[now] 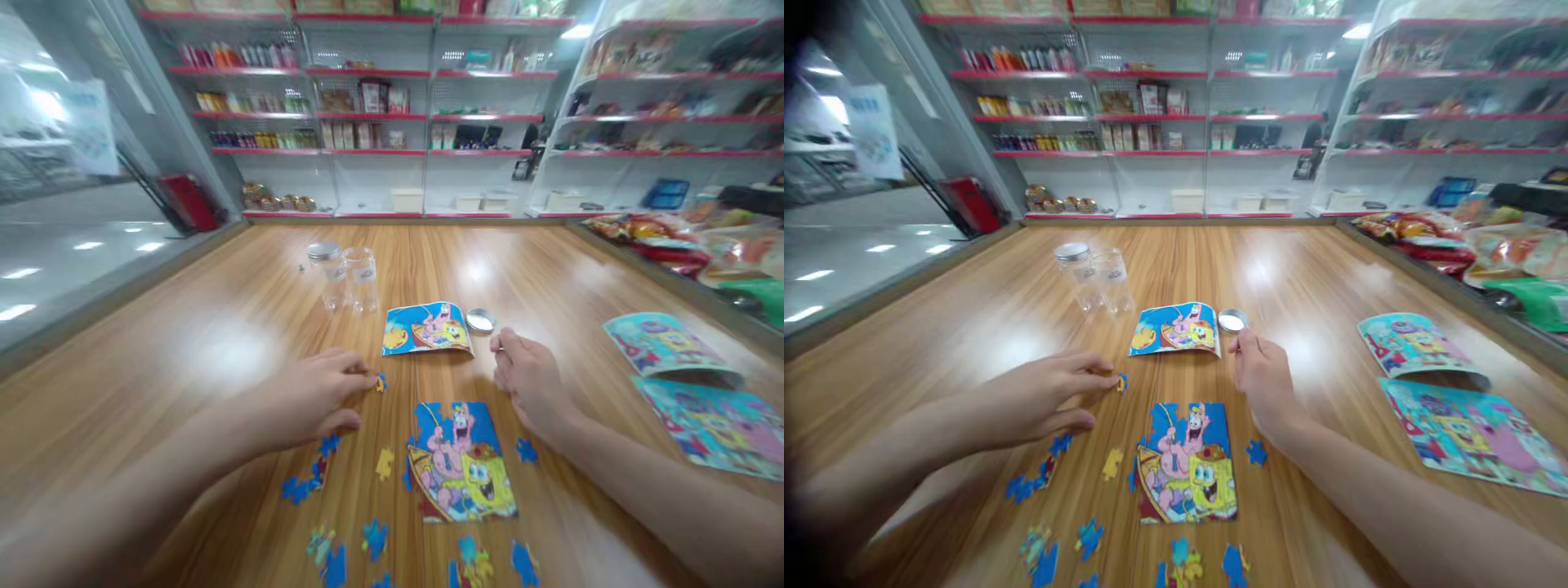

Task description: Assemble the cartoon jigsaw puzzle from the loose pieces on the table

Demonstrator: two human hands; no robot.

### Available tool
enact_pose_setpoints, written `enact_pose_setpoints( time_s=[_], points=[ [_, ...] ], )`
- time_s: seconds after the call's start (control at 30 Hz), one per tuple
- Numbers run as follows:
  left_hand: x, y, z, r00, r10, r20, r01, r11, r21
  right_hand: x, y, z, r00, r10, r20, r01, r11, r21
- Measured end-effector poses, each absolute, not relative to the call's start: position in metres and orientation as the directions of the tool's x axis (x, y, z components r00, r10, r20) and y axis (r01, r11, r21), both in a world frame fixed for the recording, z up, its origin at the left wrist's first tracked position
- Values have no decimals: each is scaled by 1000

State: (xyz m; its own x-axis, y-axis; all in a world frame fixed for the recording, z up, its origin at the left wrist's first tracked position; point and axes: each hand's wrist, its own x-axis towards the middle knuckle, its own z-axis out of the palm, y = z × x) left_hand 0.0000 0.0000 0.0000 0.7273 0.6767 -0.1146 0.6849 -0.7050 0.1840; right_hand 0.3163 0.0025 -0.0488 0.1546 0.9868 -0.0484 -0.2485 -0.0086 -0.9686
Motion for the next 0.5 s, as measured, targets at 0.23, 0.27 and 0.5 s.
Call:
enact_pose_setpoints(
  time_s=[0.23, 0.27, 0.5],
  points=[
    [7, -2, 4, 713, 689, -131, 701, -692, 172, 343, 10, -43, -93, 991, -99, -254, -120, -960],
    [7, -3, 4, 709, 692, -135, 705, -689, 168, 348, 9, -42, -135, 985, -103, -247, -134, -960],
    [6, -4, 2, 708, 691, -145, 706, -686, 178, 359, 6, -40, -351, 930, -112, -97, -155, -983]
  ],
)
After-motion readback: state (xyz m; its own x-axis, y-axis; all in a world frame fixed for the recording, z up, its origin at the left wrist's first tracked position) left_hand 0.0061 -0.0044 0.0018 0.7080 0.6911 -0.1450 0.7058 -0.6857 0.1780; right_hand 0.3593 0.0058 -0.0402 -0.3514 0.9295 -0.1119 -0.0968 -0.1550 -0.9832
